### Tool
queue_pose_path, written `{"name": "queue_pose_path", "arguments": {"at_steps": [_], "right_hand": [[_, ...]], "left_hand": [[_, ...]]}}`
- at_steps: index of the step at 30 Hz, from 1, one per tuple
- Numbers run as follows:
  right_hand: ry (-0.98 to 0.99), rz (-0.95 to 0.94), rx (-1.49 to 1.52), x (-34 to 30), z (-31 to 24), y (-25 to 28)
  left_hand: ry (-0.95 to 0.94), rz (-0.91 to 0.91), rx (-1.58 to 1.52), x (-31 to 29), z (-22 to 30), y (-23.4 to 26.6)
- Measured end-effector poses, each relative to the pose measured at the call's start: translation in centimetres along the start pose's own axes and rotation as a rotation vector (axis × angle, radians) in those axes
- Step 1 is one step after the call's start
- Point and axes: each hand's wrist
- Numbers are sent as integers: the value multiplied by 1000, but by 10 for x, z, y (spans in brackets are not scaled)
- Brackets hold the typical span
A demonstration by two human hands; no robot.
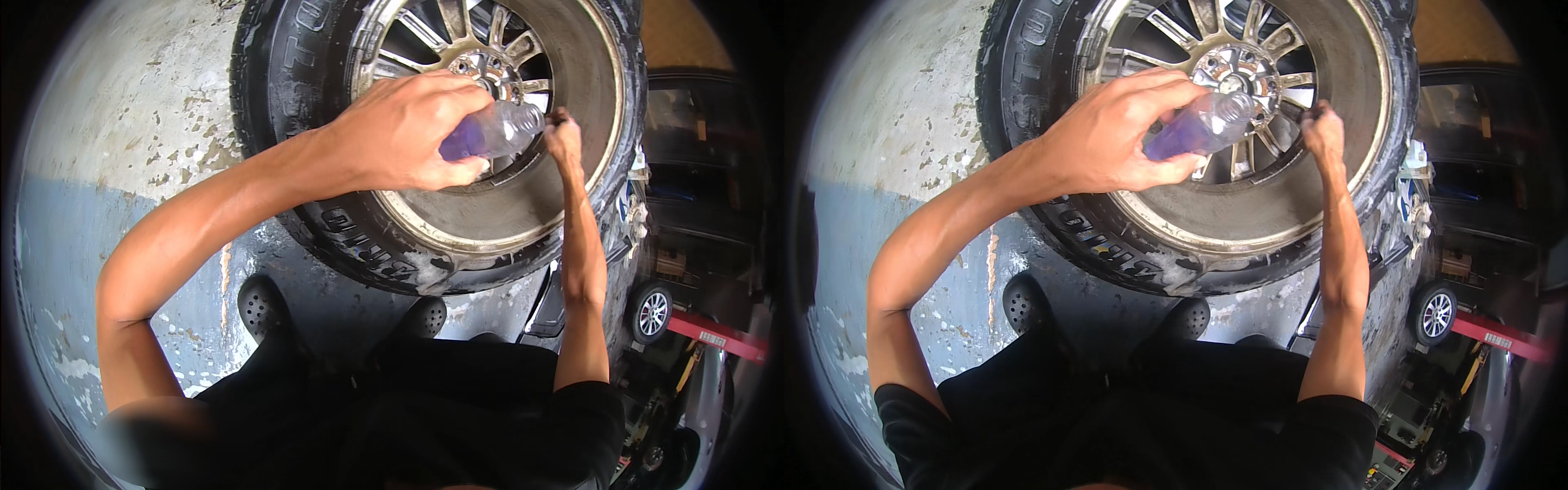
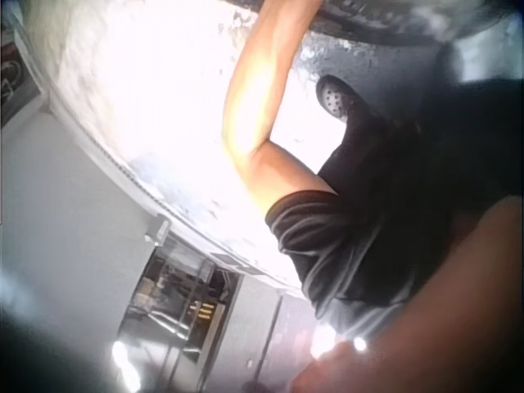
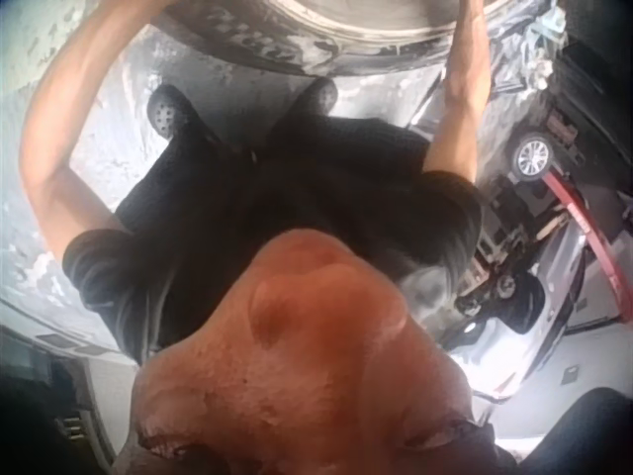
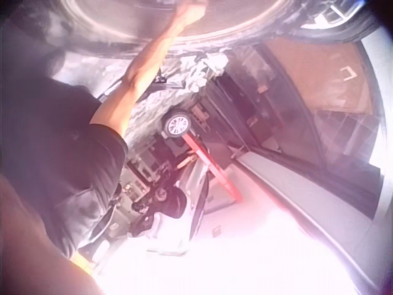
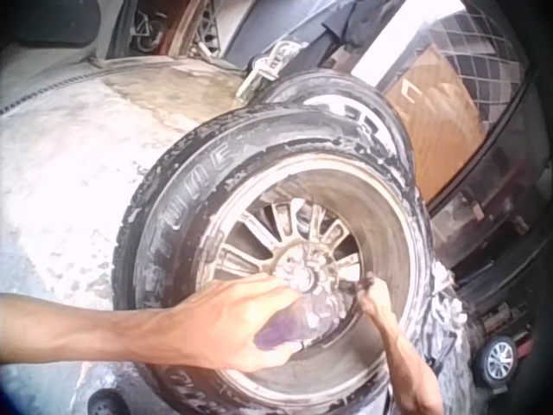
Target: The person scrubs a car wheel with a brush and applies a purple cleaning solution from a bottle. They repeatedly scrub the rim and tire, focusing on the spokes and center hub, then wipe the surface with a cloth.
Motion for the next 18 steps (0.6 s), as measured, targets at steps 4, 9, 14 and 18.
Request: {"name": "queue_pose_path", "arguments": {"at_steps": [4,9,14,18], "right_hand": [[13,-97,-12,15,19,3],[-24,-26,-101,17,-17,9],[-88,-78,-235,23,-17,12],[-15,-75,-209,5,-6,5]], "left_hand": [[-11,1,34,-1,-2,-2],[-4,-21,54,2,-2,-4],[-18,-3,47,-1,0,-4],[-23,15,74,0,-3,1]]}}
Point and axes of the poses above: each hand's wrist, its own x-axis towards the middle knuckle, its own y-axis out of the back of the hand, z = x × y, and after that the axes turned 10 degrees about -y, right-handed
